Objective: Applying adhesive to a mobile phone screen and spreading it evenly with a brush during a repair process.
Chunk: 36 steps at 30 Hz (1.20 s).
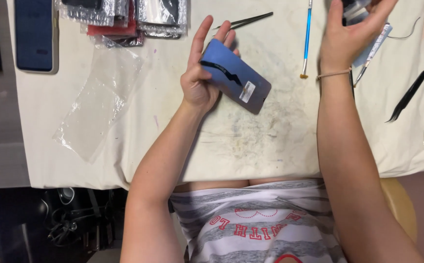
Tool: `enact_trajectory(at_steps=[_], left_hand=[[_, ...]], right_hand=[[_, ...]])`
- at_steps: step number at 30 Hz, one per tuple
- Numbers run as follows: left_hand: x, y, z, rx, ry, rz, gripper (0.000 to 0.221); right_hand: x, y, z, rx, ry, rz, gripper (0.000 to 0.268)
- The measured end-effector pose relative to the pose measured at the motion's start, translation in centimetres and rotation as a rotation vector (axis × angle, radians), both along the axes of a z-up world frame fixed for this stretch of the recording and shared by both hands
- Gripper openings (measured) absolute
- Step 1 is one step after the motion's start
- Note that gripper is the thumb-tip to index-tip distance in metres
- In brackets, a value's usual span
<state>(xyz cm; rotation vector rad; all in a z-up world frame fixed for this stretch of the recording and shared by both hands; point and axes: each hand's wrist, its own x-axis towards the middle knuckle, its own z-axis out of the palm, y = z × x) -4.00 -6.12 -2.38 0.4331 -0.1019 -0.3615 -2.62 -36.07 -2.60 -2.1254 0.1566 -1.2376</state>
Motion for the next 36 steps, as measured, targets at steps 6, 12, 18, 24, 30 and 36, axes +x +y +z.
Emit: enact_trajectory(at_steps=[6,12,18,24,30,36], left_hand=[[1.9,3.4,1.5,0.391,-0.197,-0.291,0.106],[2.2,1.2,0.7,0.160,0.182,-0.071,0.066],[2.3,1.6,1.4,0.054,0.382,-0.070,0.086],[2.3,1.4,2.1,0.015,0.418,-0.062,0.101],[2.4,1.6,-0.3,-0.057,0.269,-0.053,0.102],[2.3,1.2,2.5,0.025,0.464,-0.061,0.111]], right_hand=[[-2.1,5.9,4.9,0.195,-0.252,0.259,0.023],[-5.0,9.3,5.3,0.560,0.004,0.382,0.049],[-6.5,11.1,5.4,0.230,0.071,0.529,0.044],[-7.3,11.1,3.0,0.078,0.088,0.674,0.074],[-7.1,11.3,3.3,-0.011,0.153,0.646,0.059],[-7.2,10.5,4.9,-0.076,0.143,0.589,0.049]])
